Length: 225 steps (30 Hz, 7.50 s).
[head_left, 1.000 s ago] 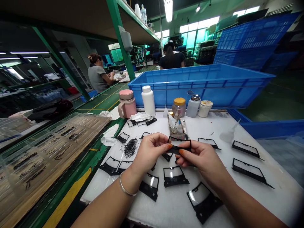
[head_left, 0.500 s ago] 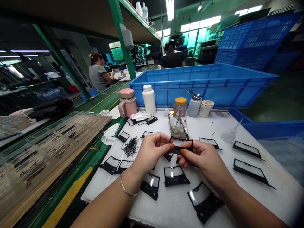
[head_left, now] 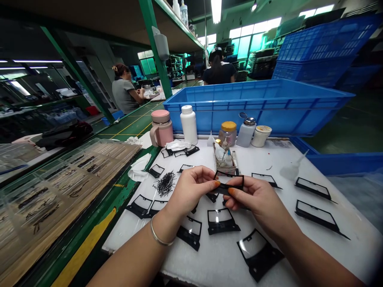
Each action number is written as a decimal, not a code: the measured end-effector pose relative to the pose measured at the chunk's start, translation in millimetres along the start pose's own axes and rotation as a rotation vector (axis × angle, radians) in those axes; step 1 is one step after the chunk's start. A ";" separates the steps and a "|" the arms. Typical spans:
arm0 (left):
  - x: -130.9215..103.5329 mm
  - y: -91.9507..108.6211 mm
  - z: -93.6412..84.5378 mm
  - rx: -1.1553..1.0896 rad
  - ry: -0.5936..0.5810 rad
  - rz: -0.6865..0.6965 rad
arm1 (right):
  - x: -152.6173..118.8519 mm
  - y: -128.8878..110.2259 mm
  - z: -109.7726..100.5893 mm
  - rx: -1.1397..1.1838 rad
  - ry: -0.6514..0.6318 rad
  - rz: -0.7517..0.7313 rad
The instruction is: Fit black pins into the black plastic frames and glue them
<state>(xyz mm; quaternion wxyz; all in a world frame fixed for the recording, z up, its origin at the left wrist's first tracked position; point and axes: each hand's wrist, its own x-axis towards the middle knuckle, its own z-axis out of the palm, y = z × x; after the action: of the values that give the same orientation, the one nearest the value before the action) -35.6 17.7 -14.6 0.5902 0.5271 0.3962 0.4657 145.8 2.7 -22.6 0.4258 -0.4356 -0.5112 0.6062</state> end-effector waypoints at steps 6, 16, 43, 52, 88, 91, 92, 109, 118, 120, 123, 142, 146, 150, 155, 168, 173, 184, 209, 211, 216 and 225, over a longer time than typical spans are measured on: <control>2.6 -4.3 -7.3 -0.199 -0.001 -0.146 | -2.9 -4.5 -4.7 0.090 -0.032 0.047; -0.7 1.6 -2.6 -0.108 -0.157 -0.181 | -3.4 -3.0 -3.2 0.109 -0.035 0.025; -0.1 -1.6 -4.7 -0.061 -0.219 -0.154 | -9.7 -5.8 1.3 -0.046 -0.056 -0.084; 0.7 -2.2 -2.8 -0.063 -0.191 -0.153 | -8.1 -4.1 0.5 -0.043 -0.044 -0.077; -5.2 2.1 1.9 -0.039 -0.090 0.013 | -7.5 -4.1 -1.6 -0.065 0.024 0.089; -5.4 0.8 1.5 -0.056 -0.110 0.018 | -6.8 2.4 -6.2 -0.080 0.018 0.111; -5.3 0.7 0.8 -0.058 -0.121 0.022 | -5.1 4.8 -8.4 -0.080 0.014 0.126; -56.3 52.4 -141.8 0.531 0.480 0.188 | 15.0 22.7 -47.9 -0.074 0.173 0.123; 22.8 28.3 -165.5 0.920 0.361 -0.086 | 21.4 24.1 -55.4 -0.122 0.122 0.160; 43.3 19.7 -164.8 0.997 0.314 -0.170 | 22.7 20.9 -57.5 -0.134 0.123 0.179; 59.2 10.0 -165.7 1.112 0.250 -0.250 | 21.5 15.5 -55.3 -0.143 0.109 0.199; 21.0 26.5 -212.7 1.256 0.057 -0.246 | 18.8 11.0 -53.0 -0.158 0.106 0.157; 14.1 41.9 -211.4 1.124 0.086 -0.193 | 18.0 10.1 -53.0 -0.165 0.102 0.137; 7.0 62.9 -189.0 0.925 0.084 -0.098 | 15.5 6.4 -48.9 -0.174 0.067 0.109; 8.0 69.9 -118.1 0.707 -0.024 0.005 | 8.1 -4.9 -36.9 -0.172 -0.034 0.057; 40.9 56.4 21.9 0.511 -0.053 0.253 | -0.2 -21.1 -44.0 0.084 0.287 -0.321; 36.3 37.5 48.3 0.671 -0.097 0.370 | -2.8 -34.6 -68.7 0.423 0.739 -0.525; 40.6 -29.3 119.7 1.217 -0.810 0.537 | 0.6 -34.7 -65.2 0.448 0.704 -0.481; 36.4 -19.4 103.0 1.305 -0.780 0.507 | 7.0 -24.6 -58.2 0.382 0.656 -0.437; 35.7 -20.7 107.9 1.311 -0.812 0.504 | 8.1 -23.7 -58.6 0.375 0.661 -0.435; 36.3 -16.3 107.0 1.304 -0.821 0.501 | 9.4 -23.5 -59.8 0.368 0.667 -0.434; 17.9 28.9 64.1 0.855 -0.517 0.416 | 7.1 -23.4 -56.6 0.312 0.561 -0.369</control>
<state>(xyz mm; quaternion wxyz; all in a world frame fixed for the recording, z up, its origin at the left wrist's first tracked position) 26.6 19.1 22.8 0.2965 0.8850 0.2794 0.2253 200.2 26.3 -5.5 0.7129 -0.4154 -0.3458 0.4469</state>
